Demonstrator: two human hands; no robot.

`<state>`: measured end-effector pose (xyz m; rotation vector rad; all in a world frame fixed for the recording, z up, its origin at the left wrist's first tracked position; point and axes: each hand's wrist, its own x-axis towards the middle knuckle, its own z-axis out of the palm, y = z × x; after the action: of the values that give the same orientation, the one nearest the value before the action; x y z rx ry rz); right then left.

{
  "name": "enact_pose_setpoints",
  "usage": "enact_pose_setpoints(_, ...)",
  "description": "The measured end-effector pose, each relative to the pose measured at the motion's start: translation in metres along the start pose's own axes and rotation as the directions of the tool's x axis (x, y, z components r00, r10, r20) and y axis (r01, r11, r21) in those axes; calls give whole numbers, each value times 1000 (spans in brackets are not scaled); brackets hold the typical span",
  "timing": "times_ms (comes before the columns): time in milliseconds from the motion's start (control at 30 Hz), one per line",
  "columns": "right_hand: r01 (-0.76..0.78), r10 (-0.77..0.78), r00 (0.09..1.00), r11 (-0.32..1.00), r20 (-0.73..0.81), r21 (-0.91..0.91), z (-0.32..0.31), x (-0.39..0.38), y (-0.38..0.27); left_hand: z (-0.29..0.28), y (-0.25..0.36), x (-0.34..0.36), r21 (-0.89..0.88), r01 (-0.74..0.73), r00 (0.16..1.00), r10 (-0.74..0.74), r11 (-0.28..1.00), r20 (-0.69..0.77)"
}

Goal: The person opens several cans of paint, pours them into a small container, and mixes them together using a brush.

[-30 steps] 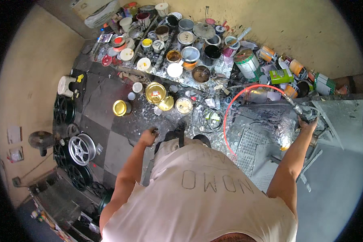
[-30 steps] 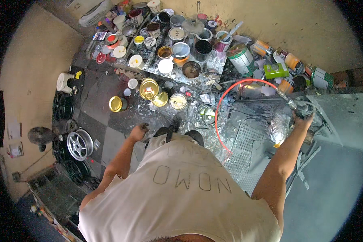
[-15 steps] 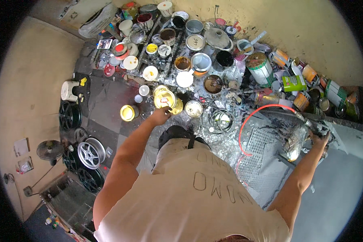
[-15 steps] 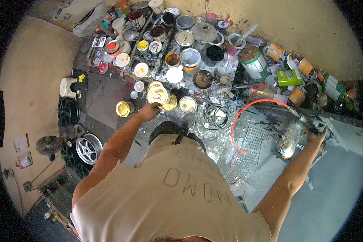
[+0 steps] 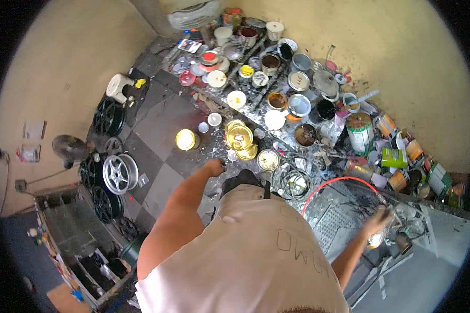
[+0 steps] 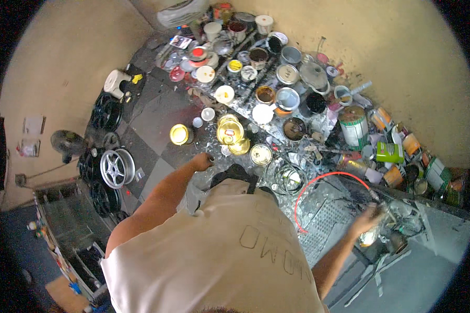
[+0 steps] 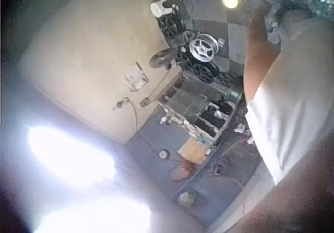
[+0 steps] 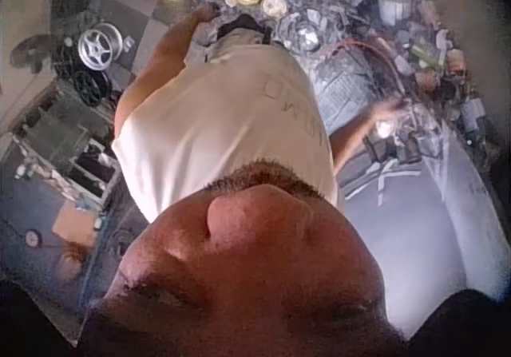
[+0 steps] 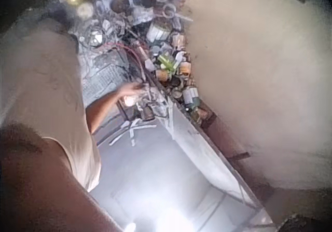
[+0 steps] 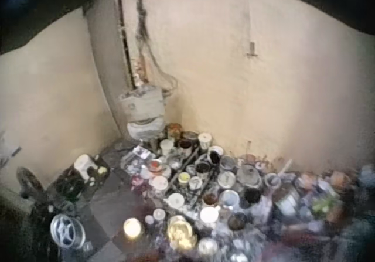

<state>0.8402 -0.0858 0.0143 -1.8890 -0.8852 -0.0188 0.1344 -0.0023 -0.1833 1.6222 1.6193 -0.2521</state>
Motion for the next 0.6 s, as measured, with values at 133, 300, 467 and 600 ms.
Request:
enact_pose_setpoints(133,-199,184,765,979,617,-45,57,-177,-11,-3,8,-17,10,-21,987,22,1000,-162)
enact_pose_setpoints(300,-298,40,320,953,946,61,67,-247,5,4,53,-54,-30,-86,986,80,996,-149)
enact_pose_setpoints(467,-251,121,337,967,934,-35,10,-232,30,39,82,-117,34,-82,992,85,996,-91)
enact_pose_setpoints(600,-264,211,540,962,815,-74,-49,-229,66,57,90,-170,103,-16,998,23,995,-63)
